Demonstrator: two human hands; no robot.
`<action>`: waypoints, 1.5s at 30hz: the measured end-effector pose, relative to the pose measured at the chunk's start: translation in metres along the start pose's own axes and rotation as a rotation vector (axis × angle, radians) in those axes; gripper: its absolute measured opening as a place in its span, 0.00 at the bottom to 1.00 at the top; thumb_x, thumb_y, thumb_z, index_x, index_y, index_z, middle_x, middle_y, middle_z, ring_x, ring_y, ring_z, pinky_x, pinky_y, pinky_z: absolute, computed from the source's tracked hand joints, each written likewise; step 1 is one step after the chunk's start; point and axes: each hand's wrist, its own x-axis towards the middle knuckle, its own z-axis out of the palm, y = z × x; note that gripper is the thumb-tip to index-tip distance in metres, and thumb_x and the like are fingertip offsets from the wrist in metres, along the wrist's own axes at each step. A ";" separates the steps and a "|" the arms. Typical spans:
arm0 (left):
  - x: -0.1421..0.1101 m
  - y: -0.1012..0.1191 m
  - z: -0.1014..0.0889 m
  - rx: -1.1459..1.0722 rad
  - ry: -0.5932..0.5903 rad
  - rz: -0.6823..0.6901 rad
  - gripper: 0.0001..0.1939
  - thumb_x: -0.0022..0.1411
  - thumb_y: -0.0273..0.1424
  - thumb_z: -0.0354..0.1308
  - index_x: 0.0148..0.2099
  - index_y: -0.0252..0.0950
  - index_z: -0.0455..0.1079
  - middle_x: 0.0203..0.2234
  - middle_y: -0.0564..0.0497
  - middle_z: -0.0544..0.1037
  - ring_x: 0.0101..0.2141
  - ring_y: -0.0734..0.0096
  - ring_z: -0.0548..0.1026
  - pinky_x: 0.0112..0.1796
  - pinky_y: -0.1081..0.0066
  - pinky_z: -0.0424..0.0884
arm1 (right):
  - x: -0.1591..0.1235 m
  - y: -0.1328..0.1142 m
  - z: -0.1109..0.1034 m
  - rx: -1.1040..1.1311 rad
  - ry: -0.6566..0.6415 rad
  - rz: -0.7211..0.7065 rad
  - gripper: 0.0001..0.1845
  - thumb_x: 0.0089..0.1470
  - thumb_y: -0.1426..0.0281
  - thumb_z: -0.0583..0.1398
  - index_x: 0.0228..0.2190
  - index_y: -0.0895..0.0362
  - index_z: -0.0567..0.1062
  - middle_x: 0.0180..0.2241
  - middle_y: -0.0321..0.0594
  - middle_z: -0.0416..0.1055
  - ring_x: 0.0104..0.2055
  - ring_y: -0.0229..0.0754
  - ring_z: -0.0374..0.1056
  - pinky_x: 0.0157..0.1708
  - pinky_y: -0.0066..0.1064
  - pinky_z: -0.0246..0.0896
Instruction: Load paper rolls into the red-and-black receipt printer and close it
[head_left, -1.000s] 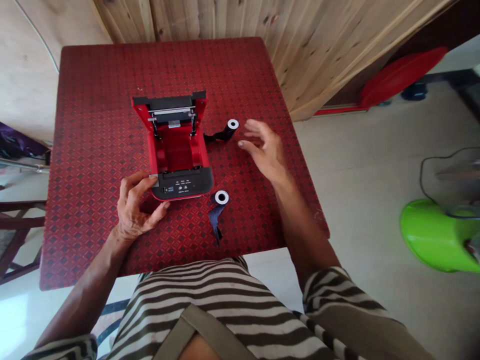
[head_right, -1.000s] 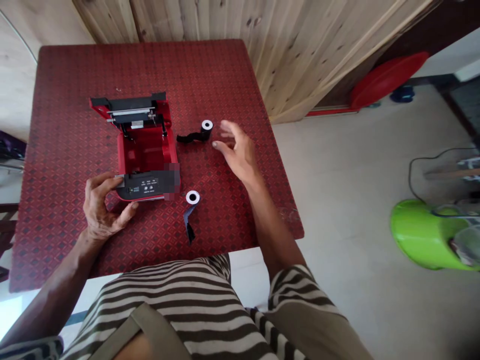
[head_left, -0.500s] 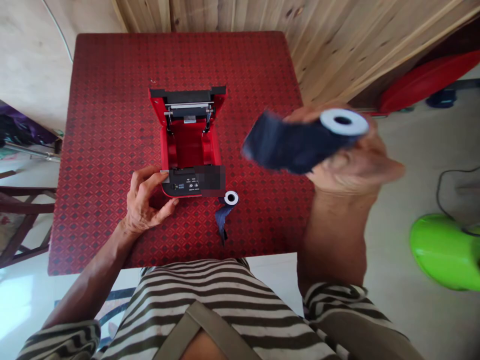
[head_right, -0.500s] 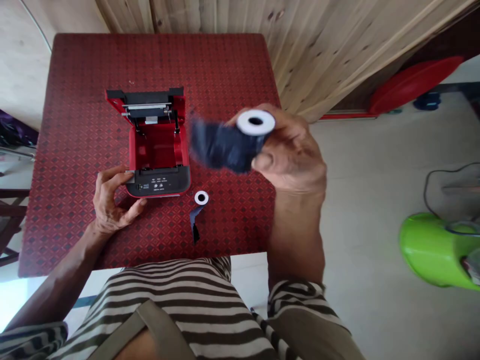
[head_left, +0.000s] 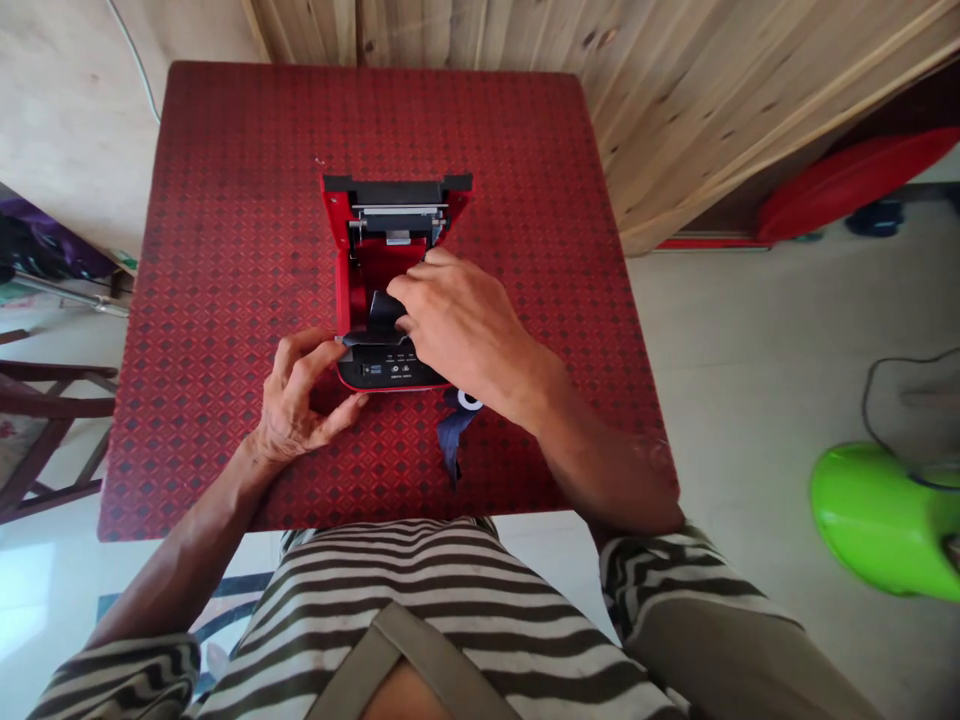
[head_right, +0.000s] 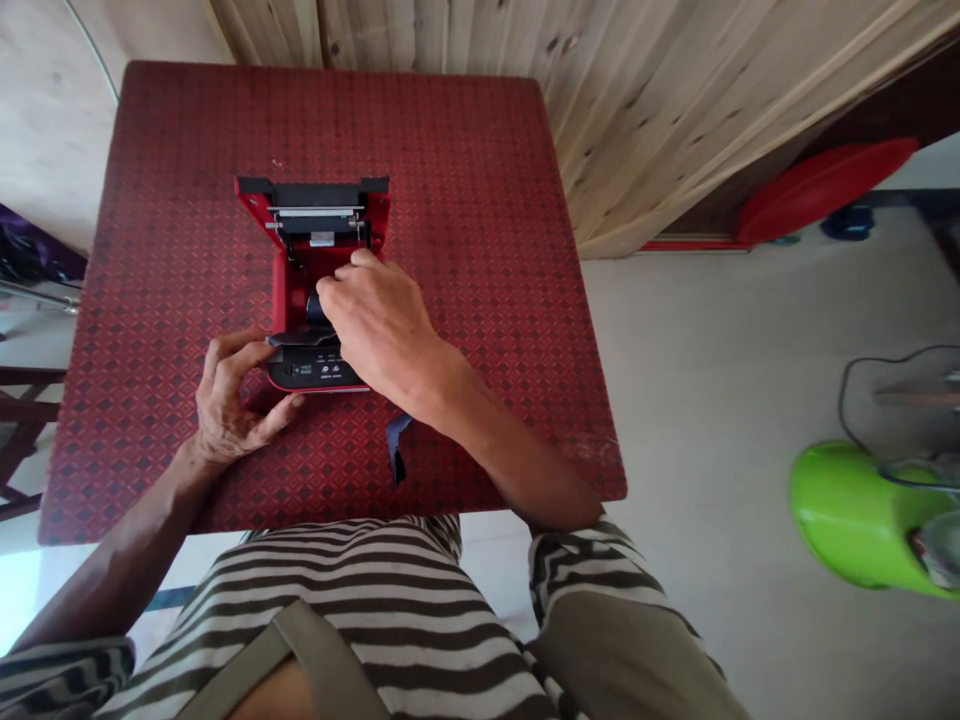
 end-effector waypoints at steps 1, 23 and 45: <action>0.000 0.000 0.000 0.001 -0.001 -0.006 0.32 0.67 0.47 0.68 0.68 0.43 0.66 0.54 0.43 0.78 0.52 0.56 0.82 0.49 0.55 0.84 | 0.002 0.000 0.000 -0.007 -0.003 0.003 0.12 0.61 0.84 0.63 0.38 0.57 0.83 0.39 0.48 0.82 0.47 0.52 0.76 0.49 0.43 0.75; 0.003 0.005 -0.003 -0.057 -0.017 0.008 0.34 0.69 0.43 0.69 0.72 0.42 0.64 0.55 0.43 0.78 0.52 0.59 0.81 0.52 0.60 0.84 | 0.017 0.016 -0.011 0.148 -0.155 -0.033 0.20 0.67 0.81 0.57 0.50 0.56 0.85 0.44 0.47 0.85 0.55 0.54 0.78 0.60 0.50 0.72; 0.153 -0.016 -0.022 -0.086 -0.232 0.031 0.41 0.79 0.57 0.45 0.77 0.29 0.54 0.64 0.36 0.76 0.63 0.57 0.76 0.65 0.54 0.72 | -0.061 -0.016 0.007 0.224 0.397 -0.139 0.13 0.72 0.77 0.59 0.37 0.54 0.83 0.38 0.41 0.79 0.41 0.43 0.69 0.43 0.37 0.71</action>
